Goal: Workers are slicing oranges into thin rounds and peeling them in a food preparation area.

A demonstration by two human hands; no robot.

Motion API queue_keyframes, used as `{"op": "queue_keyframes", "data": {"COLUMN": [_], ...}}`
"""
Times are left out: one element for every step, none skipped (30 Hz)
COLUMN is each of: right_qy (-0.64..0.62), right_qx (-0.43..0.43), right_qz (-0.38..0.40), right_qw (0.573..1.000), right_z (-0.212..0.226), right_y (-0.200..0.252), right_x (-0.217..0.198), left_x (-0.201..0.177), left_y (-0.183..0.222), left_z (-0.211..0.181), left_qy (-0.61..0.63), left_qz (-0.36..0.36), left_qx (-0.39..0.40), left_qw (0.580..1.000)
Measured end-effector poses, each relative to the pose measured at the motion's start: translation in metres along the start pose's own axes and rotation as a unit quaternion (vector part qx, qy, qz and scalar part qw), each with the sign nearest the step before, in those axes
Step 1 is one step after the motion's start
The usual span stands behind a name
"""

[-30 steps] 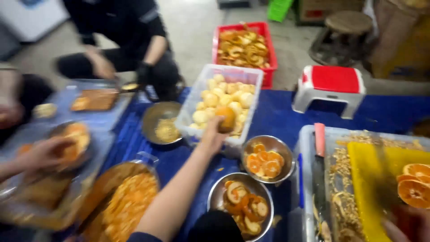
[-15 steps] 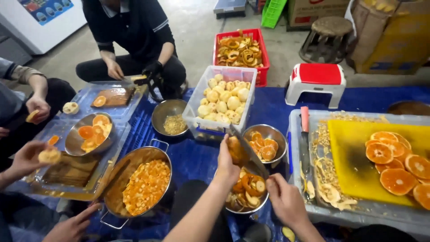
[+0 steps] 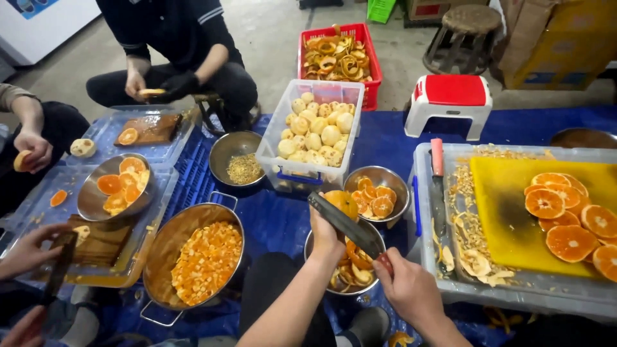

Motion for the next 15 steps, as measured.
{"op": "queue_keyframes", "data": {"right_qy": [0.017,0.018,0.026,0.033,0.034,0.036,0.038,0.039,0.048,0.057,0.058,0.061,0.065,0.066,0.074], "right_qx": [0.0,0.002,0.002,0.003,0.006,0.001,-0.004,-0.003,0.004,0.009,0.007,0.01,0.013,0.018,0.014], "right_qz": [0.001,0.0,0.0,0.003,0.006,0.01,0.014,0.01,0.015,0.023,0.022,0.02,0.017,0.018,0.022], "right_qw": [1.0,1.0,1.0,0.999,0.999,0.999,0.999,0.999,0.999,0.998,0.998,0.998,0.998,0.998,0.997], "right_z": [0.0,0.006,0.012,0.017,0.018,0.02,0.023,0.019,0.016,0.014,0.019,0.023,0.025,0.028,0.031], "right_y": [0.001,-0.001,-0.003,-0.002,-0.001,-0.001,0.0,0.003,0.006,0.01,0.007,0.007,0.006,0.005,0.004], "right_x": [0.004,0.001,-0.002,-0.004,-0.004,-0.005,-0.006,-0.008,-0.009,-0.008,-0.012,-0.017,-0.021,-0.022,-0.022], "left_x": [0.0,0.0,0.0,-0.002,-0.006,-0.007,-0.009,-0.011,-0.013,-0.02,-0.019,-0.021,-0.022,-0.02,-0.019], "left_y": [0.0,-0.001,-0.002,-0.001,0.0,0.0,0.001,-0.005,-0.011,-0.016,-0.015,-0.012,-0.01,-0.005,-0.001], "left_z": [0.0,0.0,0.0,0.002,0.004,0.005,0.006,0.007,0.008,0.006,0.002,0.001,0.001,0.004,0.008], "left_qy": [0.002,0.002,0.006,0.009,0.008,0.011,0.014,0.014,0.016,0.019,0.021,0.002,-0.017,-0.018,-0.047], "left_qz": [0.005,0.006,0.01,0.012,0.01,0.013,0.016,0.02,0.022,0.021,0.021,0.011,0.001,0.001,-0.01], "left_qx": [-0.003,-0.005,-0.009,-0.014,-0.017,-0.022,-0.027,-0.027,-0.026,-0.022,-0.02,-0.023,-0.026,-0.031,-0.039], "left_qw": [1.0,1.0,1.0,1.0,1.0,1.0,0.999,0.999,0.999,0.999,0.999,1.0,1.0,0.999,0.998]}}
Point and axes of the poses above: each hand's wrist, its own y-axis away from the middle knuckle, its own x-axis out of the palm, z = x × y, the point moved 4 cm from there along -y, towards the middle knuckle, and after that the axes turned 3 degrees about -x, right-handed, at the moved point
